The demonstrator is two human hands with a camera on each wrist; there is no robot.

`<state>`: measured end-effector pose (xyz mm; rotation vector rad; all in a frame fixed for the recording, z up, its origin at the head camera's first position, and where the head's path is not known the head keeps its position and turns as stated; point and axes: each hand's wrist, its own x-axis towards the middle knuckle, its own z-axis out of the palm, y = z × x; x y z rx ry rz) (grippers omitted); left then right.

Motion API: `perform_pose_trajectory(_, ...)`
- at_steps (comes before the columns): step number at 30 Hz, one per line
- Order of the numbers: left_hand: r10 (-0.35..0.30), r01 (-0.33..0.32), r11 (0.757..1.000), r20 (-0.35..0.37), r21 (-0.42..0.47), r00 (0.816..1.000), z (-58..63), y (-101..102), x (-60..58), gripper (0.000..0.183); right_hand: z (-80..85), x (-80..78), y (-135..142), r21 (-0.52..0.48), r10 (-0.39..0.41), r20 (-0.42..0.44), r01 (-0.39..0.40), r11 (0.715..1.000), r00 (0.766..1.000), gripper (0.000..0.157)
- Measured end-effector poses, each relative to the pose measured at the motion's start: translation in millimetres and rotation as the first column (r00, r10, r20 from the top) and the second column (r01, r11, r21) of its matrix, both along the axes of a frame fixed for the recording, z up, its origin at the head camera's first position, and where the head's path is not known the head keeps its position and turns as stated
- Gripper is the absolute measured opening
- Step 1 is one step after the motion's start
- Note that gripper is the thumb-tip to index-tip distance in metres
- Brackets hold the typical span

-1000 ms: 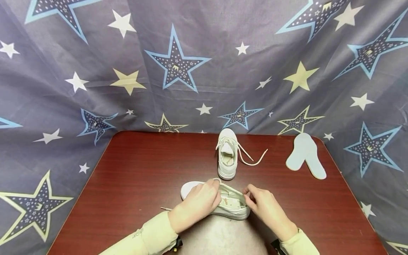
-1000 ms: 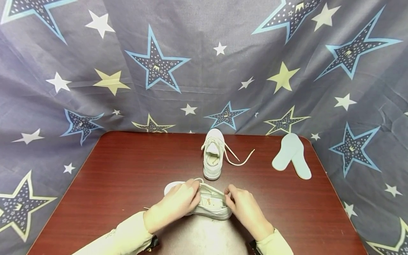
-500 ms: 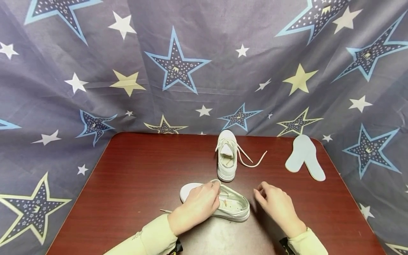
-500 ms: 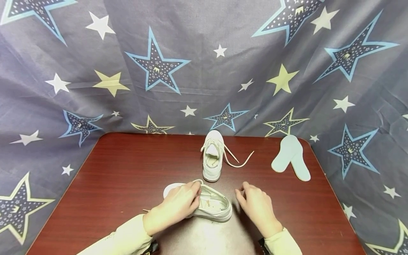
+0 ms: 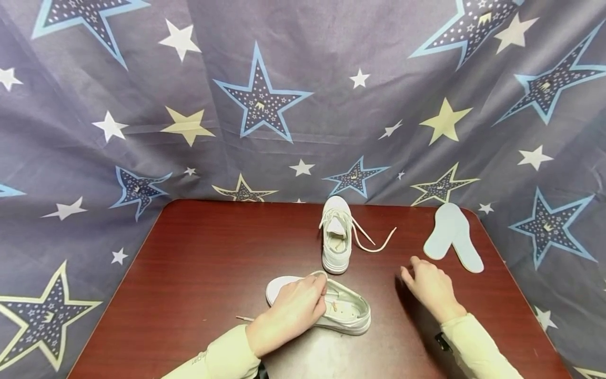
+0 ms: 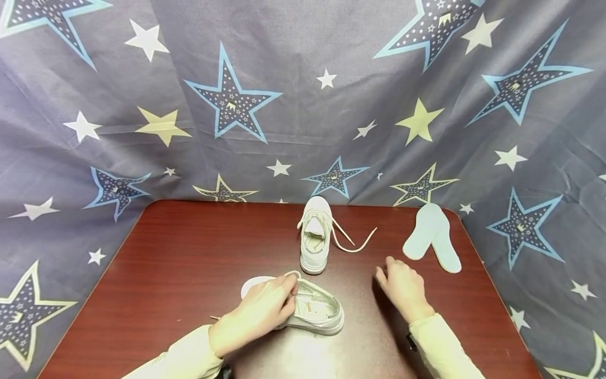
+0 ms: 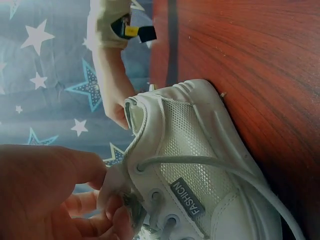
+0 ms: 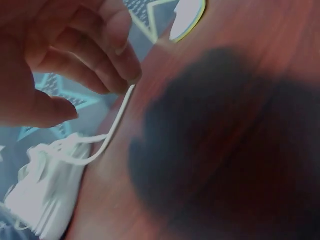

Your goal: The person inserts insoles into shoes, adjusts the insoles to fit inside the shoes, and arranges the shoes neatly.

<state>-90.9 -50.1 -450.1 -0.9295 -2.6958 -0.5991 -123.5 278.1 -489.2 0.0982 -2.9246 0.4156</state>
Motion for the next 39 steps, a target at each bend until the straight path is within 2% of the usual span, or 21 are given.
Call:
perform_pose_trajectory(6,-0.015,0.015,1.000,0.029,0.016,0.999,-1.4,-2,0.0,0.021,-1.4,-32.4,39,0.009,-0.043,-0.009,0.043,0.999,0.999,0.022)
perform_pose_trajectory(10,-0.019,0.018,1.000,0.030,0.011,0.999,-1.3,-2,0.0,0.024,3.2,-55.4,68,0.008,-0.075,-0.020,0.075,0.997,0.997,0.023)
perform_pose_trajectory(17,-0.030,0.027,0.999,0.070,0.039,0.997,-0.9,-1,-1.8,0.021,9.6,-85.2,96,0.034,-0.143,0.094,0.140,0.990,0.985,0.034)
perform_pose_trajectory(21,-0.047,0.045,0.998,0.065,0.037,0.997,0.7,-1,-2.9,0.019,6.1,-97.1,102,0.029,-0.183,0.129,0.181,0.983,0.975,0.038)
perform_pose_trajectory(28,-0.075,0.076,0.997,0.076,0.002,0.994,-0.6,-3,-2.2,0.015,-8.5,-112.0,113,0.006,-0.250,0.137,0.251,0.968,0.959,0.042)
perform_pose_trajectory(35,-0.069,0.069,0.998,0.091,0.005,0.993,-2.5,-3,-1.5,0.017,-18.3,-128.3,125,0.021,-0.307,0.197,0.309,0.951,0.931,0.061)
perform_pose_trajectory(39,-0.069,0.069,0.998,0.081,0.000,0.994,0.0,-3,-0.7,0.017,-21.7,-135.4,127,0.004,-0.334,0.196,0.340,0.941,0.922,0.072)
